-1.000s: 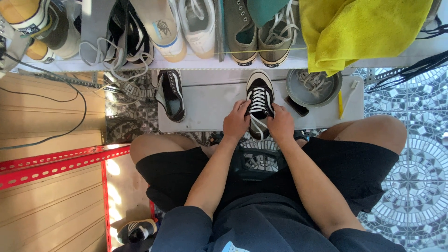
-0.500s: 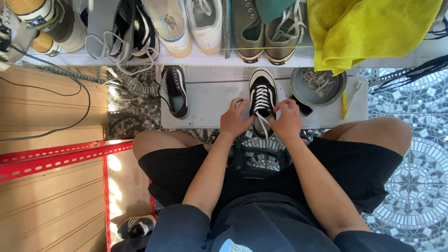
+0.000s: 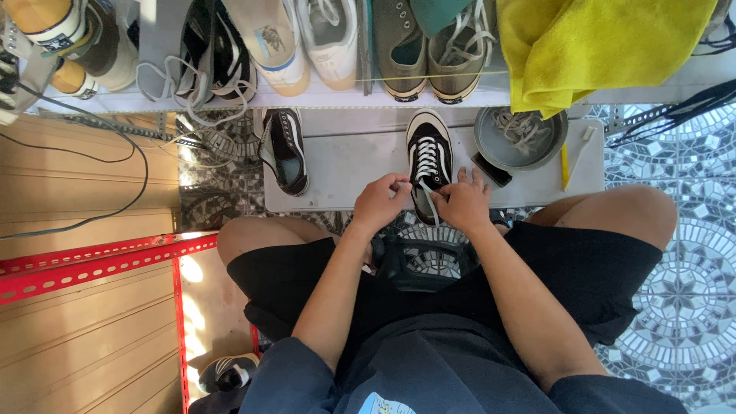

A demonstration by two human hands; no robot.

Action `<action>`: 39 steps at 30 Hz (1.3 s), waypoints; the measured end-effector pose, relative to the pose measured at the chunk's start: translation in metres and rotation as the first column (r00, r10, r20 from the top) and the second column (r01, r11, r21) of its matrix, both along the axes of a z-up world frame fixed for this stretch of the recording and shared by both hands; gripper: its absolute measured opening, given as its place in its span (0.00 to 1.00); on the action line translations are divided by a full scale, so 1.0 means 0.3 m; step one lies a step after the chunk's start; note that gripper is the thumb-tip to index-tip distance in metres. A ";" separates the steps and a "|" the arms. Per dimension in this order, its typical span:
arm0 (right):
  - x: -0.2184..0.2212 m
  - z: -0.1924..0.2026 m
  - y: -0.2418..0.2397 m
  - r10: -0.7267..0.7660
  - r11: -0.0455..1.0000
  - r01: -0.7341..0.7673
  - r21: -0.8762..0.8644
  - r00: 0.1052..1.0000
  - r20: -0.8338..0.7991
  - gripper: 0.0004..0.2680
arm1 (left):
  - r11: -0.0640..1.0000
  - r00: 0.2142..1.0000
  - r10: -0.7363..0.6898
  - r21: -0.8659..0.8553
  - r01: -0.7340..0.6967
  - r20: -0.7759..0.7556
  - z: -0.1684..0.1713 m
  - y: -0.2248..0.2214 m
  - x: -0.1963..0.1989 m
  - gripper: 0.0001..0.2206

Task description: The person is threading a white shoelace through the eyelets of a black canvas sneaker.

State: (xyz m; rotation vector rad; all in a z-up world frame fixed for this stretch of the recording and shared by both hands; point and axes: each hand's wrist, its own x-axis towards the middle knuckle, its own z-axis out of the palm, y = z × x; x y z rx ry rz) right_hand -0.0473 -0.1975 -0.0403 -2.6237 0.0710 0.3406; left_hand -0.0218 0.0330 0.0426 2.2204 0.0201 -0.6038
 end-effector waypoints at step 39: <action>-0.005 0.165 -0.139 -0.099 0.894 0.264 0.361 0.904 -0.415 0.20 | 0.761 0.776 0.344 -0.326 -0.560 -0.529 -0.157 -0.126 -0.339 0.17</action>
